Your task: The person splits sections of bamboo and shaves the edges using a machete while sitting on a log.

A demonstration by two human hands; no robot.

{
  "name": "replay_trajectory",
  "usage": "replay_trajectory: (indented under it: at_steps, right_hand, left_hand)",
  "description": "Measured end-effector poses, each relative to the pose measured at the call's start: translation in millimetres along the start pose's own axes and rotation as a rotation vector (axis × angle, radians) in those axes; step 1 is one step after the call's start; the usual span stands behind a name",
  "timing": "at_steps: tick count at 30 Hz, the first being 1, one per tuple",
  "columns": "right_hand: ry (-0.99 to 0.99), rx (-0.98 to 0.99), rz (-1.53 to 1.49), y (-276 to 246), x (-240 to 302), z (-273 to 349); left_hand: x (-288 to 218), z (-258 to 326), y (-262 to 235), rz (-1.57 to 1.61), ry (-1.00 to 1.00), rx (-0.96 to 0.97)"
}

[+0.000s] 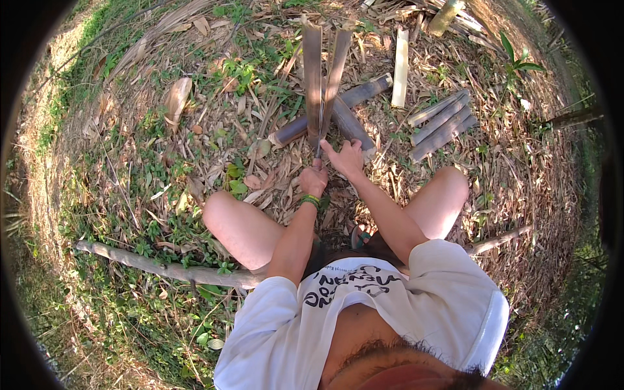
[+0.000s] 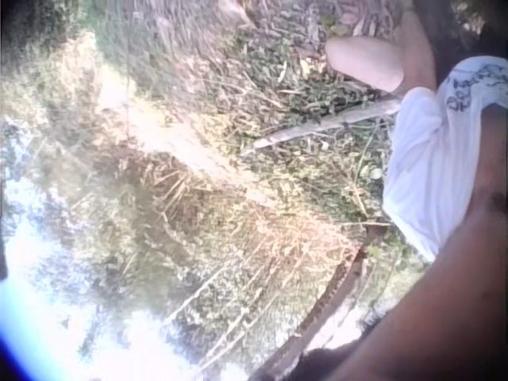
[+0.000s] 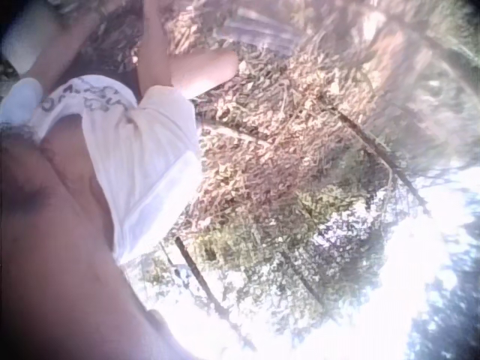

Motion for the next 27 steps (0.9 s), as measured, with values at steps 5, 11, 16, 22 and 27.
replay_trajectory:
  at_steps: [5, 11, 16, 22, 27]
  right_hand:
    - [-0.101, 0.553, -0.538, 90, -30, -20]
    - [-0.167, 0.245, -0.397, 77, -45, -9]
    - [-0.095, 0.163, -0.292, 75, -53, 16]
    - [-0.047, 0.287, -0.243, 66, -35, 43]
    - [-0.016, 0.450, -0.245, 72, -75, 20]
  left_hand:
    - [-8, 5, 29, 0.276, 0.370, 0.440]
    - [-49, 65, -127, 0.405, 0.530, -0.077]
    - [-151, 102, -238, 0.785, 1.065, -0.398]
    - [-195, 76, -249, 0.939, 1.213, -0.418]
    - [-203, 70, -225, 1.184, 1.170, -0.454]
Point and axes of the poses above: each hand's wrist, its own z-axis away from the middle knuckle, its own y-axis out of the palm, x = y × z, the point moved 6 cm from there along -z, towards the middle knuckle, and after that the axes turned 14 degrees about x, right-handed, at the moved point
